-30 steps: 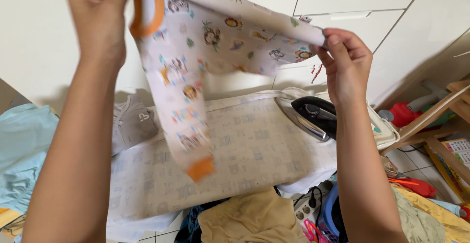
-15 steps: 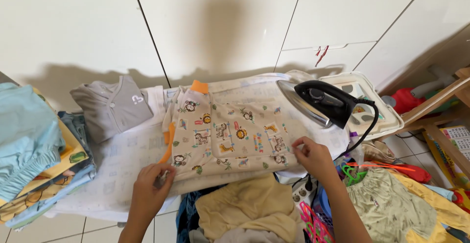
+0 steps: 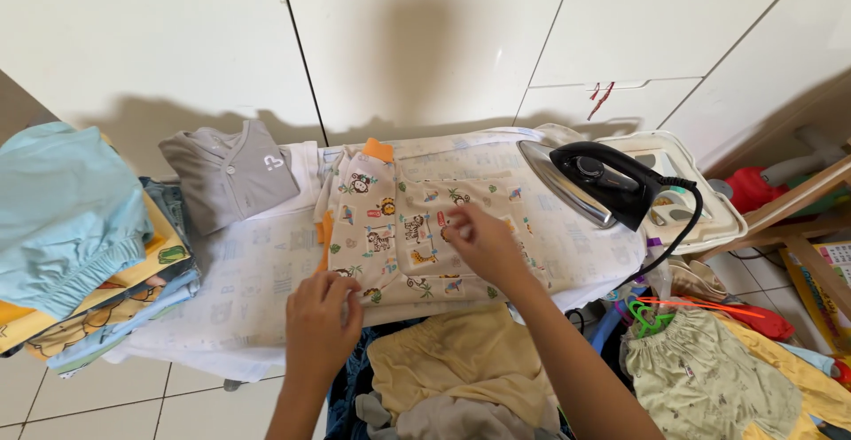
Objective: The person irons small children's garments one at a time on an ironing board, using a clothes iron and spraying water from a spray bottle onto the fabric. After ironing each garment, they fold it and place it on a growing pile of finished clothes beside the board.
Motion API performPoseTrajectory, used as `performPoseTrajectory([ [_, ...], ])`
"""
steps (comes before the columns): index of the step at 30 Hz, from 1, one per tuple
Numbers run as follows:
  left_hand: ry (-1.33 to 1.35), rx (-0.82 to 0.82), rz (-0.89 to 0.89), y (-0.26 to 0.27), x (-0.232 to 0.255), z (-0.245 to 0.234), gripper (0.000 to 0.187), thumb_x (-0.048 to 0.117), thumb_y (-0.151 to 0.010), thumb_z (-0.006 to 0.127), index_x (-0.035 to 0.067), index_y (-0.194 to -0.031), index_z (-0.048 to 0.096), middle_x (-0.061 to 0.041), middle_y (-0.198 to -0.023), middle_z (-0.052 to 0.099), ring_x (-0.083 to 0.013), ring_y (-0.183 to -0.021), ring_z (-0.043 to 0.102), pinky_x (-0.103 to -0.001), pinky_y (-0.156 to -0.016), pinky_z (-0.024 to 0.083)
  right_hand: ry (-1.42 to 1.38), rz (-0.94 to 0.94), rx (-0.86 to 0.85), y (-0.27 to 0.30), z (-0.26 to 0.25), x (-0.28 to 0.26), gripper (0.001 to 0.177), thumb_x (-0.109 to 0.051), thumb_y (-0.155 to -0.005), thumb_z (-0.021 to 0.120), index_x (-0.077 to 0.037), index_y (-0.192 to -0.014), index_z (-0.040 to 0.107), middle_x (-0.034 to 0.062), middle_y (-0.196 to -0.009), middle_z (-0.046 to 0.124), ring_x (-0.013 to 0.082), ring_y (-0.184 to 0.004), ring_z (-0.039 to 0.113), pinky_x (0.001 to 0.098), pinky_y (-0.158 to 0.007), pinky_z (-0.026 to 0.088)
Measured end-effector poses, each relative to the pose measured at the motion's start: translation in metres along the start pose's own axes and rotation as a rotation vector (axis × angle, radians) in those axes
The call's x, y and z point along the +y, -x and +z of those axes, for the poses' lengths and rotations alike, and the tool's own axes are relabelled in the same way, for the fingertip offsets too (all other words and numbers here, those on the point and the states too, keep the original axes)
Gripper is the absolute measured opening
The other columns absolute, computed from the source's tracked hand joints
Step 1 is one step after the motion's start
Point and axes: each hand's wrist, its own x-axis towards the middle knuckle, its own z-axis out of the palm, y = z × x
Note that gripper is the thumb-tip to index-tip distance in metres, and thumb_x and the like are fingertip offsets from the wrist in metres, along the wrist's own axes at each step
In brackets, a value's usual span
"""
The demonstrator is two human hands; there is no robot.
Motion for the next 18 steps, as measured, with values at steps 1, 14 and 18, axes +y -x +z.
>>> performPoseTrajectory([
  [1, -0.014, -0.010, -0.032, 0.000, 0.000, 0.004, 0.012, 0.014, -0.082, 0.069, 0.015, -0.093, 0.070, -0.001, -0.099, 0.064, -0.0239, -0.098, 0.061, -0.041, -0.085, 0.041, -0.102, 0.106, -0.116, -0.019, 0.015, -0.001, 0.039, -0.018, -0.091, 0.073, -0.005, -0.125, 0.063, 0.0080, -0.103, 0.076, 0.0125, -0.083, 0.075, 0.0290, -0.069, 0.060],
  [14, 0.184, 0.020, -0.164, 0.009, -0.029, 0.020, 0.044, 0.021, -0.083, 0.076, 0.010, -0.123, 0.059, 0.002, -0.097, 0.065, -0.0185, -0.092, 0.061, -0.039, -0.087, 0.039, -1.441, 0.380, -0.334, -0.133, 0.085, 0.026, 0.051, 0.007, -0.095, 0.066, -0.008, -0.142, 0.050, 0.0104, -0.104, 0.062, 0.0121, -0.077, 0.068, 0.0231, -0.068, 0.056],
  [18, 0.314, 0.034, -0.271, 0.014, -0.030, 0.019, 0.046, 0.018, -0.081, 0.076, 0.010, -0.121, 0.057, 0.000, -0.102, 0.062, -0.0166, -0.097, 0.060, -0.037, -0.084, 0.043, -1.263, 0.256, -0.492, -0.080, 0.003, 0.049, 0.050, -0.005, -0.091, 0.057, -0.016, -0.141, 0.057, 0.0023, -0.102, 0.064, 0.0110, -0.087, 0.064, 0.0279, -0.072, 0.057],
])
